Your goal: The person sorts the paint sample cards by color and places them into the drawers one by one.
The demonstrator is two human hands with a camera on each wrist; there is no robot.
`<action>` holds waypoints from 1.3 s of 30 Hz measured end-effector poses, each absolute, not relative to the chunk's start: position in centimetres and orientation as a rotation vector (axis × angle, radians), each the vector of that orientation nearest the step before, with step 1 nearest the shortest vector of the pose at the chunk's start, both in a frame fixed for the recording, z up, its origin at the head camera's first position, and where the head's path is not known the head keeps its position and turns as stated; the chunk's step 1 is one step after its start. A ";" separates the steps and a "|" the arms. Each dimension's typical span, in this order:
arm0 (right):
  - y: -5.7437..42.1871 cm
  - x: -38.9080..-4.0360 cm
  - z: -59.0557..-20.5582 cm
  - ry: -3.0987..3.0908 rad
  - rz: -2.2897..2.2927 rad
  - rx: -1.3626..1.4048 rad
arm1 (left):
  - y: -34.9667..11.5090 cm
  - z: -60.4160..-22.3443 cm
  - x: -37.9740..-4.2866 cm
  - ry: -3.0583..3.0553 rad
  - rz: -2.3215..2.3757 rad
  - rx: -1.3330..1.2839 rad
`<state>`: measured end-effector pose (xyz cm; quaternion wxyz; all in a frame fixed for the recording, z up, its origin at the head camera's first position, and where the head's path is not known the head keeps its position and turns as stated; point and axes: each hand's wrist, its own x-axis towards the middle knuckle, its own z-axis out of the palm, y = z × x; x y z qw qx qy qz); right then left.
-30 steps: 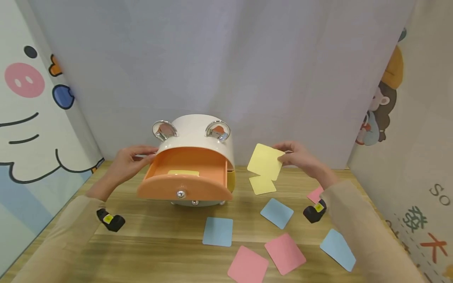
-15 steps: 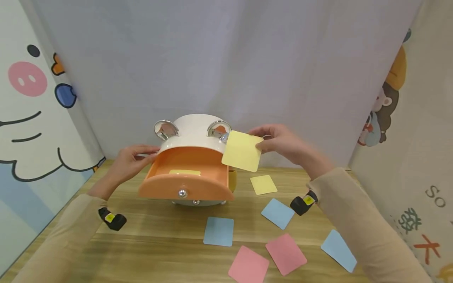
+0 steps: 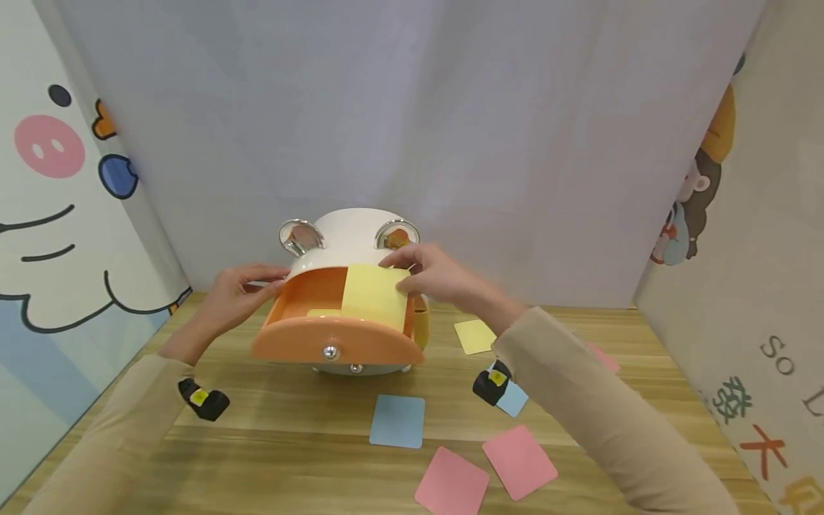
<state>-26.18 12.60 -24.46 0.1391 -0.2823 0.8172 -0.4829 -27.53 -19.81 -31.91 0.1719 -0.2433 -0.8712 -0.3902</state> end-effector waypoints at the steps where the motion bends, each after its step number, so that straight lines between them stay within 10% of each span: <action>1: 12.3 -26.1 -24.6 2.370 -1.387 -0.816 | -19.8 -32.0 -27.6 -2.472 -1.108 -0.691; 39: 10.4 -25.8 -26.3 2.469 -1.228 -0.999 | -19.9 -32.0 -27.6 -2.450 -1.159 -0.696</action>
